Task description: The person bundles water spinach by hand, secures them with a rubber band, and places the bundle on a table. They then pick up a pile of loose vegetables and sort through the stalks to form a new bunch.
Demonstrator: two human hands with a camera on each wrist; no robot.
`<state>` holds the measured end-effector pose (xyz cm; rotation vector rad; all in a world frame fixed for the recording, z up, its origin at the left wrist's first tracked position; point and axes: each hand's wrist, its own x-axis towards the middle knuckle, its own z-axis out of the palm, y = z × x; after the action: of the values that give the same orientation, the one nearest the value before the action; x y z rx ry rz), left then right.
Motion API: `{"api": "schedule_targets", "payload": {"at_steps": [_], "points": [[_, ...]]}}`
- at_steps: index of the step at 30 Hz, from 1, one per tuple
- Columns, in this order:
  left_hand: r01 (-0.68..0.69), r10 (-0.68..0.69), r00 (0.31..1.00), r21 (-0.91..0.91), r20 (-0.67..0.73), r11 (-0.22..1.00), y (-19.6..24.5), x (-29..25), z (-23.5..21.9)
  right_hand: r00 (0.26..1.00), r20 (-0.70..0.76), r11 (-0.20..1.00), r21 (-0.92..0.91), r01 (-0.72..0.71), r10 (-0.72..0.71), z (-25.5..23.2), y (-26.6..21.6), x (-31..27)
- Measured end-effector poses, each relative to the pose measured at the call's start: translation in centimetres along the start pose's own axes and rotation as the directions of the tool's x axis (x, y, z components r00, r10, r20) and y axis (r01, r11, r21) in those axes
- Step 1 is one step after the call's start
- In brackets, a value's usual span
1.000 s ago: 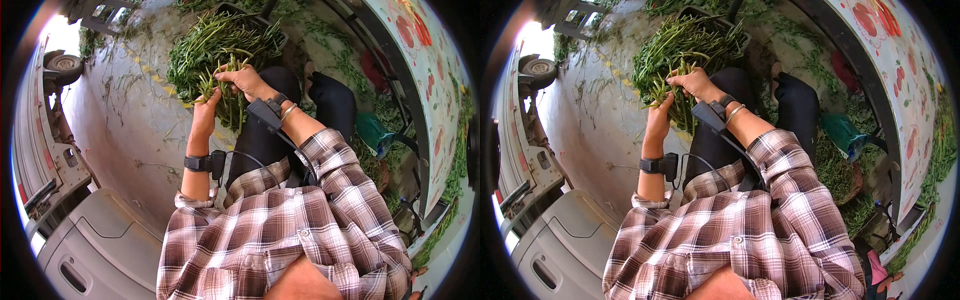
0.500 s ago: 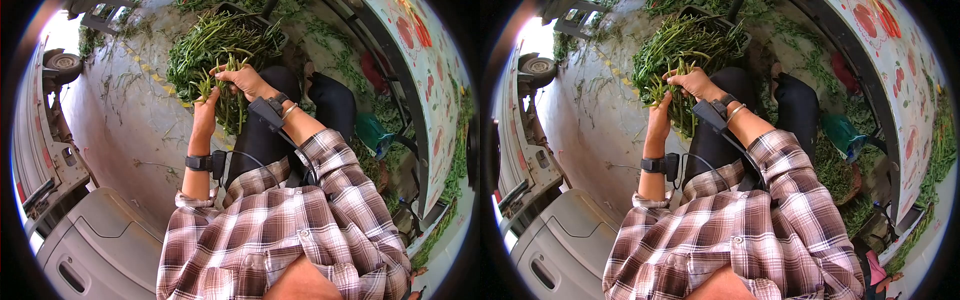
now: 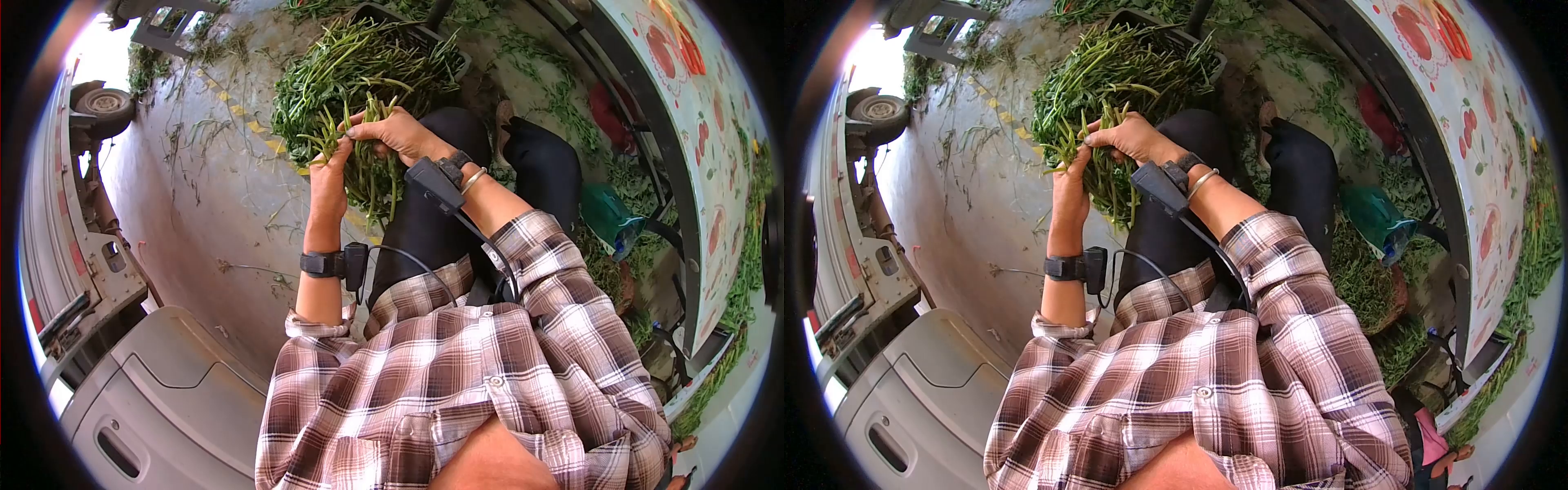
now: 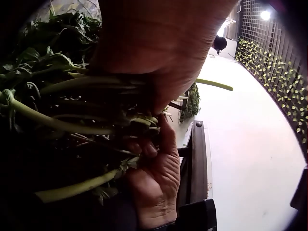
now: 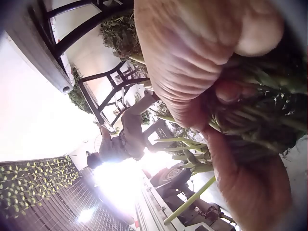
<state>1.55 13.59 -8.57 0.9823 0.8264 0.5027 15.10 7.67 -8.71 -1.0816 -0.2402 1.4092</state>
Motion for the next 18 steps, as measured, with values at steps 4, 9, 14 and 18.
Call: {"api": "schedule_targets", "payload": {"at_steps": [4, 9, 14, 18], "points": [[-0.05, 0.051, 0.999, 0.063, -0.01, 0.997, -0.1, 0.0, 0.2, 1.0, 0.015, 1.0, 0.017, 0.012, -0.013, -0.1, 0.1, 0.1], [-0.023, 0.034, 0.997, 0.144, -0.069, 0.989, -0.1, -0.3, -0.1, 0.999, 0.04, 1.0, 0.004, 0.028, -0.028, -0.2, 0.0, -0.1], [0.043, -0.028, 0.997, 0.224, -0.069, 0.974, -0.3, -0.3, -0.8, 0.998, 0.067, 1.0, -0.021, 0.019, -0.018, -0.2, 0.1, 0.0], [0.044, -0.038, 0.998, 0.155, -0.043, 0.987, -0.4, -0.1, -1.2, 1.0, -0.013, 0.999, -0.019, 0.025, -0.026, -0.3, 0.3, 0.2]]}}
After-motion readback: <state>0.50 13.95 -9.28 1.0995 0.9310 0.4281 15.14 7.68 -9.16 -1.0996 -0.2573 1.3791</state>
